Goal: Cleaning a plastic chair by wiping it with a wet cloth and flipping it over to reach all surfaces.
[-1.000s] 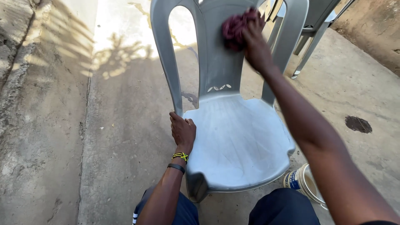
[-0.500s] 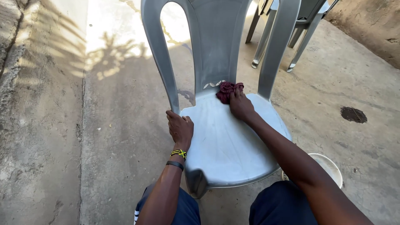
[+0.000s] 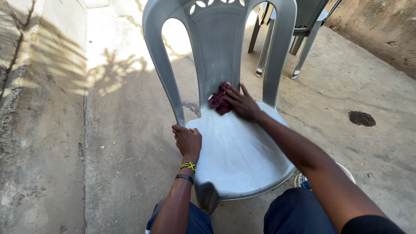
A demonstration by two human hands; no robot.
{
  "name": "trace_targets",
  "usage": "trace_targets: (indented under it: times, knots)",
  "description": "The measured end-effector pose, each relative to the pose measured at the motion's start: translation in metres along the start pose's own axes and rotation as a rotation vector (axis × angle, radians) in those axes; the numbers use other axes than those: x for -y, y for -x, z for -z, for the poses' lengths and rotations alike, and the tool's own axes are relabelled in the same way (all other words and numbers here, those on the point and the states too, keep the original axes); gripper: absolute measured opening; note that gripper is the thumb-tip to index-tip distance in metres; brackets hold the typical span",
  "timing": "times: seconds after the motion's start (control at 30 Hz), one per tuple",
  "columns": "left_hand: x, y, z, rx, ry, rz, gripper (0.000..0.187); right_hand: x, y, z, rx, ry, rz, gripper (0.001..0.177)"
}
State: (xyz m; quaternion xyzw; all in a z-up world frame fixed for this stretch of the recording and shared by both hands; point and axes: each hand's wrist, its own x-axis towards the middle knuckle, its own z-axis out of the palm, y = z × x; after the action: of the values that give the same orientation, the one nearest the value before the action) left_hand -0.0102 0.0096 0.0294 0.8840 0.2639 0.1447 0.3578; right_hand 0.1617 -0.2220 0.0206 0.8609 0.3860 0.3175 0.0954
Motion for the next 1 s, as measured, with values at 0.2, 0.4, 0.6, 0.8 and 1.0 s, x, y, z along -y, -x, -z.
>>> trace_targets:
  times: [0.2,0.4,0.6,0.8,1.0]
  knots:
    - [0.002,-0.001,-0.004,0.002,0.005,0.014,0.047,-0.063,-0.065,0.041,-0.282,-0.036,0.132,0.054]
    - [0.015,-0.01,-0.02,-0.085,-0.034,-0.046,0.038,-0.128,-0.137,0.134,-0.197,-0.17,-0.036,0.038]
    - [0.013,-0.01,-0.016,-0.072,0.019,-0.085,0.042,-0.206,-0.152,0.178,-0.312,0.201,-0.069,0.019]
    - [0.013,-0.009,-0.017,-0.051,-0.011,-0.036,0.041,-0.229,-0.13,0.134,-0.325,0.086,-0.275,0.018]
    - [0.019,-0.006,-0.021,-0.087,-0.028,-0.062,0.045,-0.158,-0.154,0.127,-0.412,-0.163,0.135,0.023]
